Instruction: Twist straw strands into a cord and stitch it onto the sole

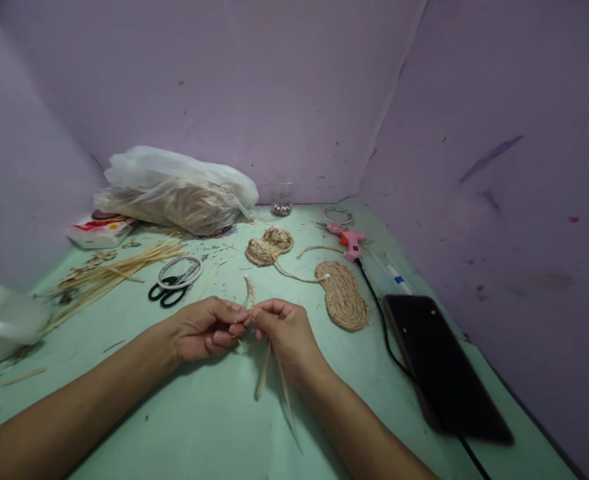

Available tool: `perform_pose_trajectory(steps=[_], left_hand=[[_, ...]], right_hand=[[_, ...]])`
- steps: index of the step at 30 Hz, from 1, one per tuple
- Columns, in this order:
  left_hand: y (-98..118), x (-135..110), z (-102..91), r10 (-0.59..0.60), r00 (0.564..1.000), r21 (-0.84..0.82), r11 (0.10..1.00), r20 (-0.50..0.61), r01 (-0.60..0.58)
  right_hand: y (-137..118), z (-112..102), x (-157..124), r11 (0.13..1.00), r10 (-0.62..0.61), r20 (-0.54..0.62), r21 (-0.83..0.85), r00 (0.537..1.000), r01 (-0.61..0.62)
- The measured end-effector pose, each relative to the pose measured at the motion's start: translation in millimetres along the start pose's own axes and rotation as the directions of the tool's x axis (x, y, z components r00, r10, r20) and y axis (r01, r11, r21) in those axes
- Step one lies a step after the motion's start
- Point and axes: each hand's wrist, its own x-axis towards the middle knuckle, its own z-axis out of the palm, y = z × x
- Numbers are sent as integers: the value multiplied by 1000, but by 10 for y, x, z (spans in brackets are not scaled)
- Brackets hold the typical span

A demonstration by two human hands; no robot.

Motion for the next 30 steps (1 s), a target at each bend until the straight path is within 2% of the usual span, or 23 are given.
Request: perform_pose_trajectory(steps=[1,3,6,7,8,10,12,14,16,18,21,23,30], left_hand=[[-6,-3,10,31,999,50,998,-26,-30],[-12,-22,40,180,978,256,955,-109,-148],[5,-80,86,476,869,629,720,-139,-294],[18,-102,99,528,837,693,658,-145,-295],[31,-124,109,550,818,715,640,-170,-281],[57,-160,123,511,823,650,718,-249,-249],[69,-174,127,410,873,494,835,-263,-243],[63,-163,122,314,936,363,900,-161,-240],[43,-135,113,247,966,318,924,-72,-213],[17,-106,105,231,969,338,922,-89,-189],[-7,-81,97,278,939,422,890,-201,-173],[-7,-80,93,320,921,492,852,-220,-178],[17,-100,80,440,895,695,668,-79,-267]], right_hand=[[2,0,1,1000,4,-9,-2,1000,-4],[8,-3,6,1000,5,-22,-21,1000,-6],[17,-9,16,998,11,-50,-64,999,-14],[20,-12,19,997,8,-57,-72,998,-12],[23,-13,21,997,0,-62,-73,998,-5],[29,-13,22,997,-14,-64,-77,998,9],[35,-9,18,997,-22,-46,-80,999,19],[39,-4,11,998,-24,-8,-66,1000,24],[36,3,5,998,-26,22,-57,999,27],[24,9,1,996,-29,11,-81,1000,30],[-4,17,-3,990,-33,-19,-138,999,31],[-19,16,-4,986,-26,-3,-164,1000,25],[-43,-5,-4,961,-33,74,-270,997,52]])
